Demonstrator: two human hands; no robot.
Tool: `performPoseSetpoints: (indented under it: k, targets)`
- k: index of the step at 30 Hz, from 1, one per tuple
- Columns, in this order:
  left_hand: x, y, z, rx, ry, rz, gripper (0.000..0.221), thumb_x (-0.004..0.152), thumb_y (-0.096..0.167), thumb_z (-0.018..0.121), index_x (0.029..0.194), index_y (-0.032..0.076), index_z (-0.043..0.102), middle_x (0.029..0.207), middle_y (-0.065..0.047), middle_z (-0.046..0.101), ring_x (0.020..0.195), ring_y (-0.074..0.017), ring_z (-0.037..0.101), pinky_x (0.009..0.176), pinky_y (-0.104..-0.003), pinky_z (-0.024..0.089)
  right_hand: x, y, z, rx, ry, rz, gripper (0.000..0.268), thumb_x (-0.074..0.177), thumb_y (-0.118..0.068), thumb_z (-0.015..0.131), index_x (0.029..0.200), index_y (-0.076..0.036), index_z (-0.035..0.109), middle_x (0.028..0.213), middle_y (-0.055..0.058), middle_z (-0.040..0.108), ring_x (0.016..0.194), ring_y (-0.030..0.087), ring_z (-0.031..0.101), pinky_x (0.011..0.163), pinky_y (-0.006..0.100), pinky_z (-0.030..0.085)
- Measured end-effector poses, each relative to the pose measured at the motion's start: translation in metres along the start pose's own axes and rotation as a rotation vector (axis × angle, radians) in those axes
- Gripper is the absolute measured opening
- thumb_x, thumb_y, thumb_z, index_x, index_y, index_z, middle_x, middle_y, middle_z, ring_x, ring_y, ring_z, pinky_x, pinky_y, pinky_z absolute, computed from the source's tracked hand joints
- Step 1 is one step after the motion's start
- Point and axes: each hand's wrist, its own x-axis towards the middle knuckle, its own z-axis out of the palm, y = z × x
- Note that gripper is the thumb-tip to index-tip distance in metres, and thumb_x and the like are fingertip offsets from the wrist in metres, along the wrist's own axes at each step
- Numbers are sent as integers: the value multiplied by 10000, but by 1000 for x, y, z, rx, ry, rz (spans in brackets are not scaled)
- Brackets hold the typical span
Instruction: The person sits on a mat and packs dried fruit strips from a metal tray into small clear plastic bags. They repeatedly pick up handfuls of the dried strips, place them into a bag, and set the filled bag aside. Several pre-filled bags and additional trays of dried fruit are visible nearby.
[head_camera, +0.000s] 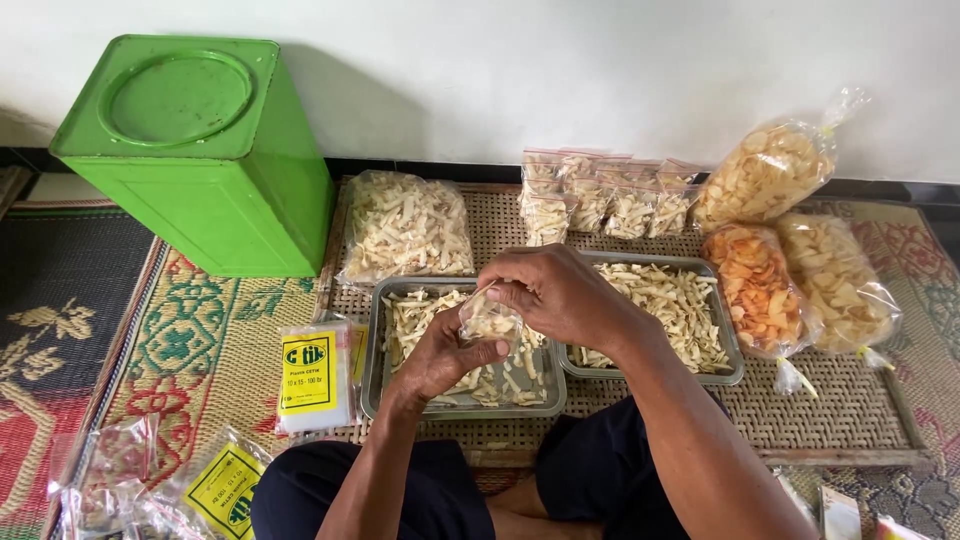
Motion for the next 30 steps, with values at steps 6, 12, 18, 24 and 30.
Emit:
performPoseSetpoints:
  k: [6, 12, 18, 24, 30]
  targets:
    - [-6, 51, 31, -39, 41, 14, 386, 847, 110, 831, 1200, -3, 724, 1002, -111, 768, 901, -158, 694, 859, -368, 612, -13, -3, -10, 5, 7, -12, 207, 1025, -126, 584, 1194, -30, 654, 1040, 239, 759, 935, 420, 765, 764, 488, 596]
    - [-7, 47, 34, -5, 47, 20, 357, 876, 117, 801, 1212, 28, 720, 1037, -110, 777, 931, -173, 710, 870, -370, 613, -27, -6, -21, 40, -4, -52, 265, 977, -192, 677, 1170, -16, 632, 1070, 250, 743, 1037, 446, 731, 810, 517, 616]
    - [-10, 55, 37, 82, 36, 57, 296, 891, 166, 797, 1167, 67, 757, 1012, -86, 790, 958, -171, 699, 905, -371, 570, -32, -1, -16, -13, -3, -60, 166, 943, -106, 706, 1072, -2, 687, 1037, 206, 708, 1011, 404, 730, 867, 510, 614]
    - [-10, 37, 23, 183, 27, 62, 300, 897, 131, 789, 1184, 57, 746, 1032, -96, 789, 939, -173, 682, 917, -404, 562, -27, 20, -2, -64, 27, -39, 114, 973, -118, 681, 1045, -47, 733, 953, 108, 698, 856, 249, 698, 784, 397, 589]
    - [-12, 57, 31, 646, 323, 142, 839, 784, 207, 900, 1442, -21, 431, 1230, -290, 655, 1191, -461, 627, 973, -607, 545, -22, 21, 4, -80, 76, -24, 102, 975, -21, 615, 1031, -64, 688, 822, 131, 702, 737, 305, 698, 770, 451, 563]
